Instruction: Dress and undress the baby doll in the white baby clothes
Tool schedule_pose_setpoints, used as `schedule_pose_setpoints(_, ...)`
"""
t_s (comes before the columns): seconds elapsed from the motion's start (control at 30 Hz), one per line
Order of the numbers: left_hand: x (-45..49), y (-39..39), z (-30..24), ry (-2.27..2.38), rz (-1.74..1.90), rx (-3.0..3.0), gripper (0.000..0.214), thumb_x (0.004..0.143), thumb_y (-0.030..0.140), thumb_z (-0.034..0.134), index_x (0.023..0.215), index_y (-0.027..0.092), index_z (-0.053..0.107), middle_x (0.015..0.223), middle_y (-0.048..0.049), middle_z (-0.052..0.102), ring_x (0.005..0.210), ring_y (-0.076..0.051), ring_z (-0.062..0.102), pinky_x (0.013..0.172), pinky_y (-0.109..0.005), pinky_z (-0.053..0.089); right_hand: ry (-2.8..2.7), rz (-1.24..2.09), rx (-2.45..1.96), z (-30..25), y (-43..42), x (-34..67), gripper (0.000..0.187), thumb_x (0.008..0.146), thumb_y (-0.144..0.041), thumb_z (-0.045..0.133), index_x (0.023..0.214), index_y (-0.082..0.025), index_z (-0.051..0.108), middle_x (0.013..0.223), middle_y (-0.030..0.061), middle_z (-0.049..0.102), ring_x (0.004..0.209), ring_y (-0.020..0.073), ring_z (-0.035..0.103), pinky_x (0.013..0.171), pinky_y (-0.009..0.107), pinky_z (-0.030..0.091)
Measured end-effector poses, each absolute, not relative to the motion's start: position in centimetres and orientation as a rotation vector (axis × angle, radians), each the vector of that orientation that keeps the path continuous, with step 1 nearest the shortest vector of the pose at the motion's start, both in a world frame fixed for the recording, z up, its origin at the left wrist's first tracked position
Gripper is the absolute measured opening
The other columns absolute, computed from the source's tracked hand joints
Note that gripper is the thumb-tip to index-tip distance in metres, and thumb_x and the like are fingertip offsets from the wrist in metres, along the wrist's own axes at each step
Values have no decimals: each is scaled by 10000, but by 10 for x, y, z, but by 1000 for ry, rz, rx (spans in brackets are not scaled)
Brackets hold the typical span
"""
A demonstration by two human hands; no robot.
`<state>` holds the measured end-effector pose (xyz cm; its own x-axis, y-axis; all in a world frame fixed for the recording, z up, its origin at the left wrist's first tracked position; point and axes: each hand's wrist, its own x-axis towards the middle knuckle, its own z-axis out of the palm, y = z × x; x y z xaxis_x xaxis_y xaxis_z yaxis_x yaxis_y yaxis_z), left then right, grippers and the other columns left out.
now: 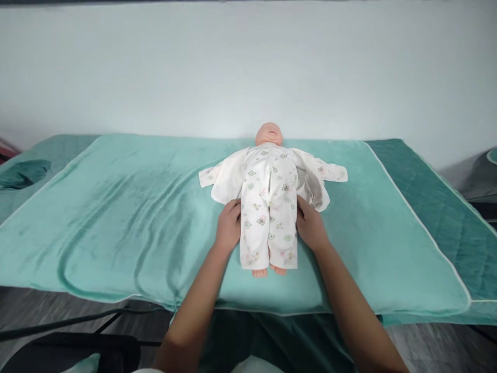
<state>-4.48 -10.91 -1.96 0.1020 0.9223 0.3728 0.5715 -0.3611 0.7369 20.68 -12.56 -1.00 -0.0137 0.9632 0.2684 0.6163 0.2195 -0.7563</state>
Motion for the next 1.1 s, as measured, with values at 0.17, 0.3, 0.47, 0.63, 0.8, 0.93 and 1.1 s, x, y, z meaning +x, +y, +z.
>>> schedule_pose_setpoints(0.17,-59,-176,-27,1411,1224,1835,235,973,226,517,1117,238,702,1149,-59,711,1055,-191,672,948,-356,543,-1759,563,-1391,-21,-201,212,376,1011,-289,485,1373,-262,583,1287,85,691,1156,249,660,986,439,544)
schedule_pose_setpoints(0.3,-61,-221,-32,1327,1240,1961,303,920,186,619,1216,251,630,1207,-74,657,1147,-197,640,984,-366,542,-1828,476,-1304,-29,-251,208,453,965,-245,584,1414,-270,525,1335,104,650,1218,253,628,1016,452,547)
schedule_pose_setpoints(0.47,-46,-244,-36,1364,1244,2146,372,869,111,629,1210,254,588,1166,-80,644,1101,-212,631,932,-392,556,-1843,255,-1328,-37,-269,187,499,932,-173,587,1410,-293,511,1259,115,653,1162,275,643,955,488,573)
schedule_pose_setpoints(0.63,-35,-241,-23,1402,1334,2112,176,908,109,558,996,255,603,949,-28,655,878,-183,660,753,-337,553,-1817,168,-1381,-28,-255,173,385,932,-129,537,1280,-289,577,1103,107,689,1013,287,680,833,490,596)
schedule_pose_setpoints(0.8,-38,-255,-3,1307,1458,2031,190,899,101,547,995,262,581,905,-24,630,803,-168,650,693,-318,538,-1848,234,-1239,0,-251,174,244,933,-113,526,1101,-276,597,984,79,682,876,236,682,728,392,590)
schedule_pose_setpoints(0.93,-52,-257,-4,1116,1346,2003,149,910,150,540,992,254,609,869,-43,655,785,-188,649,680,-335,534,-2005,248,-1117,14,-259,181,233,914,-97,550,1070,-267,578,923,68,671,801,226,645,665,375,555)
schedule_pose_setpoints(1.1,-71,-217,-20,1303,1292,1827,134,965,264,514,911,214,627,836,-45,670,798,-190,644,740,-346,542,-2143,384,-1030,12,-256,206,134,948,-163,586,1048,-252,592,919,50,676,812,203,645,697,355,556)
